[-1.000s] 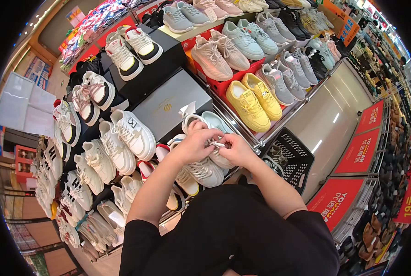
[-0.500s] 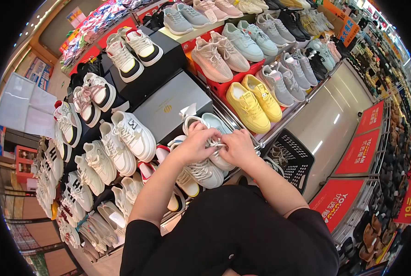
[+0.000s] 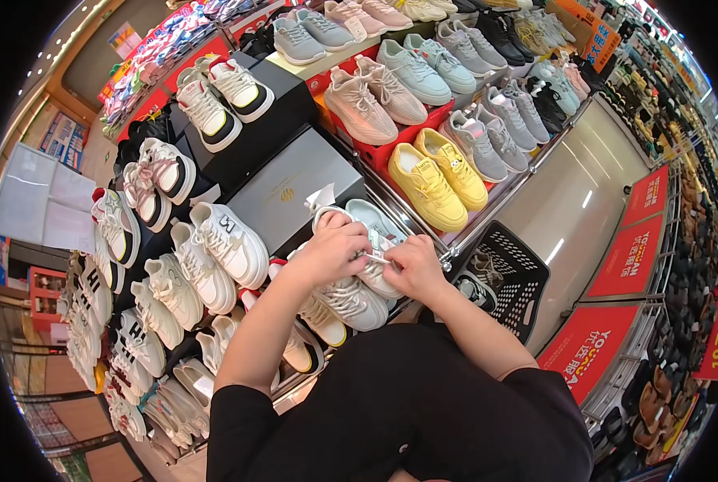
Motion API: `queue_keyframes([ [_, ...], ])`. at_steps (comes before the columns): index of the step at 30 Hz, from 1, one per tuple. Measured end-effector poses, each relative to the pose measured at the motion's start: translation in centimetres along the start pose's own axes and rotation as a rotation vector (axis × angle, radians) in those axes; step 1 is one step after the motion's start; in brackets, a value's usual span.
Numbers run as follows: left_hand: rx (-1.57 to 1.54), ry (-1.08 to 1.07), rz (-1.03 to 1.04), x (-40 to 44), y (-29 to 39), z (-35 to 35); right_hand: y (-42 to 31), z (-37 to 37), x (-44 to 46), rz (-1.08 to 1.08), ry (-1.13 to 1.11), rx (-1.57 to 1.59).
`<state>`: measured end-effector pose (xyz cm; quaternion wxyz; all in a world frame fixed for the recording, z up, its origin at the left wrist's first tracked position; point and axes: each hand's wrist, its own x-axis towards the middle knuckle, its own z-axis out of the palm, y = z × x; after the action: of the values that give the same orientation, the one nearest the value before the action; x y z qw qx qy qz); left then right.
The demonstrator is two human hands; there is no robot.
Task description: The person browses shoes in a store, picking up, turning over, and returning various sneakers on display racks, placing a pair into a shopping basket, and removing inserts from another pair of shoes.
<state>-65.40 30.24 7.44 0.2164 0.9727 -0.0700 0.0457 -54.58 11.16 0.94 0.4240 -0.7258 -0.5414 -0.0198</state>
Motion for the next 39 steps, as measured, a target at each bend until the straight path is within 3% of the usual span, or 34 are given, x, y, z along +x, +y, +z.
queue_keyframes([
  [8, 0.084, -0.091, 0.014, 0.2, -0.3, -0.3, 0.3, 0.3, -0.4, 0.018, -0.015, 0.056],
  [17, -0.180, -0.066, -0.101, -0.2, 0.0, -2.9, -1.2, -1.8, 0.1, 0.088, -0.193, 0.077],
  [19, -0.234, -0.106, -0.178, -0.1, 0.0, -3.3, -1.6, -1.5, 0.3, 0.099, -0.033, 0.109],
  [22, -0.187, -0.117, -0.154, 0.1, -0.5, -2.7, -2.2, -1.2, 0.9, 0.034, 0.027, 0.090],
  [26, -0.094, -0.148, -0.131, 0.7, -0.4, -2.4, -2.5, 0.2, 1.1, 0.039, 0.027, 0.142],
  [28, -0.012, -0.271, -0.164, 1.2, 0.0, -2.7, -2.3, 1.0, 1.0, 0.018, 0.023, 0.102],
  [35, 0.118, -0.274, -0.083, 1.8, 0.4, -2.8, -1.6, 1.5, 0.2, -0.137, 0.097, 0.002],
  [39, 0.060, -0.275, -0.142, 2.4, 0.4, -3.0, -1.8, 1.5, 0.2, -0.161, 0.138, 0.006],
])
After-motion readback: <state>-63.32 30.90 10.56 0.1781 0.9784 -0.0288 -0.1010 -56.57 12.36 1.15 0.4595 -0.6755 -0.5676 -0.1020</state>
